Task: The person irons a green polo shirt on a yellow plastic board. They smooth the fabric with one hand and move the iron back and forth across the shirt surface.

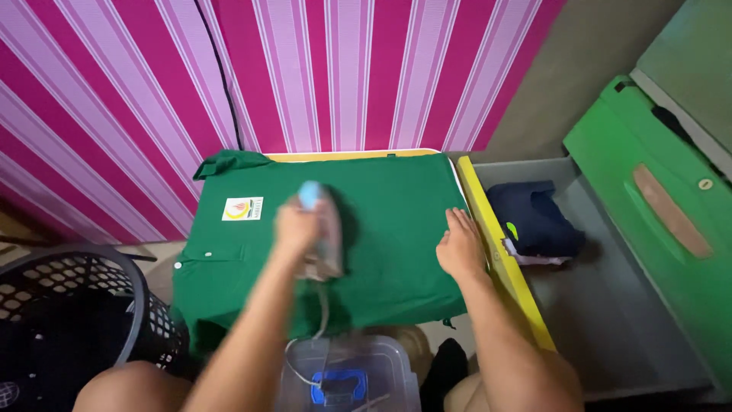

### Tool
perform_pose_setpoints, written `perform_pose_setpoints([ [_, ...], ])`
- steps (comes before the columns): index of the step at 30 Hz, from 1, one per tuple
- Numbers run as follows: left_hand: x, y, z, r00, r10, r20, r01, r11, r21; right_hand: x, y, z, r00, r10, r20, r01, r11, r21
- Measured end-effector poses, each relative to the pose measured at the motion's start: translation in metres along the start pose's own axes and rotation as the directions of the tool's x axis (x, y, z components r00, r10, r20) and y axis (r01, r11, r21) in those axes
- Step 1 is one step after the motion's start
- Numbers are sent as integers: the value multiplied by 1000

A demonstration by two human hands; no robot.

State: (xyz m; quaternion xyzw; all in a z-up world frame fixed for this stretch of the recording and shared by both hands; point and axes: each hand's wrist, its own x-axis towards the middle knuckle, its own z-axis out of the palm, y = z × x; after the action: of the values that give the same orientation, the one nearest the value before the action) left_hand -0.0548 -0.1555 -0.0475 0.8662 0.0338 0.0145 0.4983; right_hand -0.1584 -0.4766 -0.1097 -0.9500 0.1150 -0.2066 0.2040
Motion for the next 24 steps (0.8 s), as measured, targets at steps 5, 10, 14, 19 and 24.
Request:
perform_pose_setpoints([
  [5,-58,45,117,991,103,85,-99,994,-47,-1,9,1,993,118,13,-119,983,141],
  [10,-120,105,105,976,46,213,-46,999,-6,-5,32,17,998,37,-54,-24,975,221],
  [14,-101,73,88,990,71,118,-76,996,41,-6,14,3,999,-17,35,18,999,-31],
  [19,-56,3,28,990,138,-33,-134,986,95,-4,10,3,990,41,136,-23,990,-136],
  [24,-31,-46,-59,980,157,-124,-131,971,198,-4,6,-1,985,71,155,-47,987,-151],
])
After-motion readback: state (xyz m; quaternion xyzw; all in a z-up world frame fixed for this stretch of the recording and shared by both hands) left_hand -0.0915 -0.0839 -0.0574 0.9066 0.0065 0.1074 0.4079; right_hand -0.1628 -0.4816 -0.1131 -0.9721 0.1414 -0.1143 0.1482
